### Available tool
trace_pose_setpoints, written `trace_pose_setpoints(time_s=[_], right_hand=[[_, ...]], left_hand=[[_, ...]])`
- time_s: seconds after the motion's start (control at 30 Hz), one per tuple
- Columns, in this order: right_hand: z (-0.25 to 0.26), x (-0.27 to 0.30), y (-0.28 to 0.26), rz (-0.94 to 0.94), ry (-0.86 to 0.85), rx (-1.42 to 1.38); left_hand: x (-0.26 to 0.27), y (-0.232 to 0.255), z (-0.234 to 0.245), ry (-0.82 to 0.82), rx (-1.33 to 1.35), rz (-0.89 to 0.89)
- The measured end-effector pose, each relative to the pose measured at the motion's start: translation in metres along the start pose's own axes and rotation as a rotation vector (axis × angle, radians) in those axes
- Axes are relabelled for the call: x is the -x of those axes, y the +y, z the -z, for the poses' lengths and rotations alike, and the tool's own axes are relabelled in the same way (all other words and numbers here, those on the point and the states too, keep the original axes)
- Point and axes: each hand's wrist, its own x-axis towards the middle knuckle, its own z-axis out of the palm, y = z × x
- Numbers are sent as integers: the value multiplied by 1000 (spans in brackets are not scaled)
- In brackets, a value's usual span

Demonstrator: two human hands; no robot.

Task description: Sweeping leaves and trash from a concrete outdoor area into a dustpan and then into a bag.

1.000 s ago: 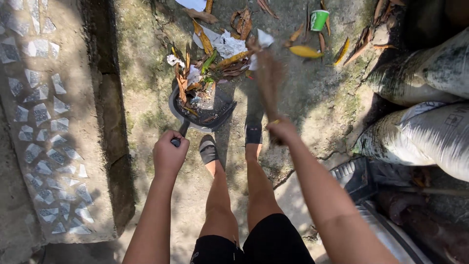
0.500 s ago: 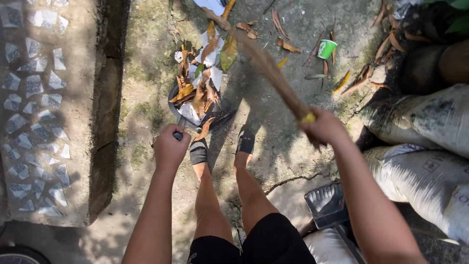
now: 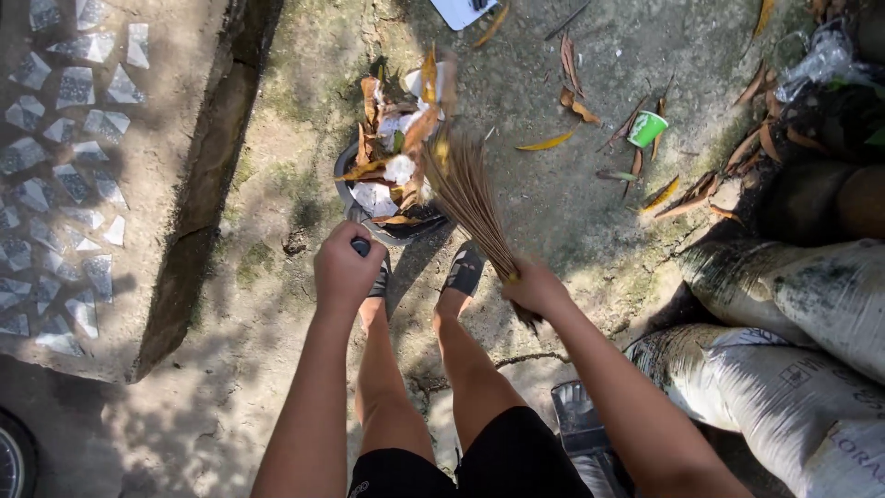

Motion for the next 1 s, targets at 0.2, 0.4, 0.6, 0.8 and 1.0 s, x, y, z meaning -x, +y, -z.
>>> trace_pose_setpoints(time_s=[0.2,0.4,0.6,0.8,1.0], right_hand=[[108,104,11,-131,-127,-25],[180,8,-65,-4,129,157],[77,-78,-71,-96,45,-276],[20,34,-27,-87,-209,-171],[121,106,-43,-41,-78,87]], left_hand=[[30,-20,4,54,54,-19],[68,-32,-6,281,207,24],[69,-17,-25,311,264,90],[57,-4,-18,173,205,197],[56,-13,-29,224,151,45]])
